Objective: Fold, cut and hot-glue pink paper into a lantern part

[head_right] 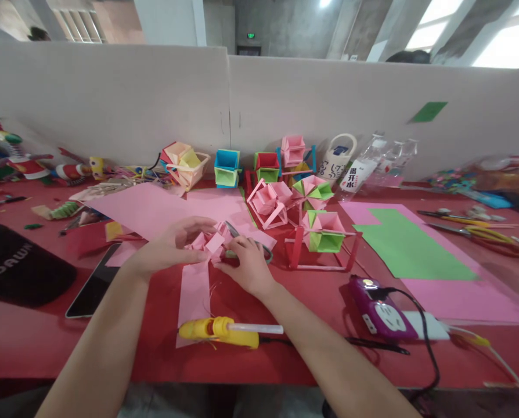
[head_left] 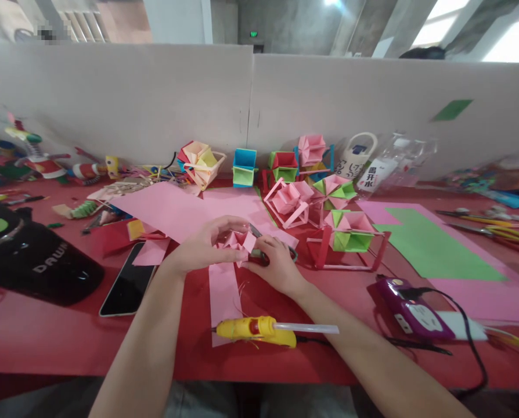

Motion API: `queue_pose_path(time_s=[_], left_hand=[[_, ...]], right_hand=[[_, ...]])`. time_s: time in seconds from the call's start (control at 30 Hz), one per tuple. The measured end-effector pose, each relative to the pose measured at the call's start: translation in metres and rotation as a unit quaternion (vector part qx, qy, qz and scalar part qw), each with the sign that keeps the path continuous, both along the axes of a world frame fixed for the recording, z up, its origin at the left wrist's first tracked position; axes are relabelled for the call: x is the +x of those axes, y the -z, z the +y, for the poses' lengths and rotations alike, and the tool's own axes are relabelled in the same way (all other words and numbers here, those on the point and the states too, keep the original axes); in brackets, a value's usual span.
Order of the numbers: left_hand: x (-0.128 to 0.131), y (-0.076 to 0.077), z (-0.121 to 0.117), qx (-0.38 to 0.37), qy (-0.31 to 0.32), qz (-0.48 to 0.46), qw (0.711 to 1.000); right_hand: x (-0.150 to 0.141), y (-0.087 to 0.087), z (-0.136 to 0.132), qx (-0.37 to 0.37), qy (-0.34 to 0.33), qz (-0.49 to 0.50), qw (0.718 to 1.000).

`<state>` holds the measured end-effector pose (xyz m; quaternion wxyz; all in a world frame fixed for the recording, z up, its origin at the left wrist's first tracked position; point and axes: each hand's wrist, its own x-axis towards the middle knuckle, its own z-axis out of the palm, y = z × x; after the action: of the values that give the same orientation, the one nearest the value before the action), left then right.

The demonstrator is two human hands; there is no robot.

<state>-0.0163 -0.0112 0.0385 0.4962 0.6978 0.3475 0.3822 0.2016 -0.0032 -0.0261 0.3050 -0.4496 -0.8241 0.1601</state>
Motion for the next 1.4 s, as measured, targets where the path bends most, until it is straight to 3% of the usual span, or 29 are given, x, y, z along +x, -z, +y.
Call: queue_pose_path(time_s=[0.17,0.33,0.5,0.67,0.9,1.03,1.17,1.3,1.4], left_hand=[[0.0,0.0,0.001,0.004,-0.012,0.006,1.0],[-0.02,-0.008,-0.003,-0.041,-0.054,0.035,0.997],[-0.037,-0.014,-0.013,-0.083,-0.012,0.077,0.993],[-0.032,-0.008,-0.011,-0.056,-0.001,0.104,0.993],[-0.027,-0.009,-0.011,-0.064,0.017,0.095,0.993],[-0.021,-0.01,-0.011,-0.073,0.021,0.06,0.995],[-0.016,-0.008,-0.006,-0.086,0.019,0.031,0.996],[-0.007,-0.003,-0.001,-0.087,0.06,0.012,0.994],[0.0,0.0,-0.001,-0.089,0.087,-0.006,0.992]], right_hand=[[0.001,-0.005,-0.004,0.016,-0.025,0.031,0.999],[0.002,-0.009,-0.01,0.021,-0.046,0.022,0.998],[0.0,-0.004,-0.009,0.035,-0.081,0.062,0.994],[-0.002,-0.003,-0.007,0.031,-0.087,0.104,0.99],[0.002,-0.008,-0.01,-0.043,-0.048,0.143,0.988],[0.013,-0.014,-0.011,-0.076,-0.034,0.22,0.972],[0.029,-0.028,-0.014,-0.154,-0.092,0.285,0.942],[0.039,-0.047,-0.021,-0.186,-0.185,0.242,0.934],[0.043,-0.054,-0.023,-0.199,-0.18,0.26,0.928]])
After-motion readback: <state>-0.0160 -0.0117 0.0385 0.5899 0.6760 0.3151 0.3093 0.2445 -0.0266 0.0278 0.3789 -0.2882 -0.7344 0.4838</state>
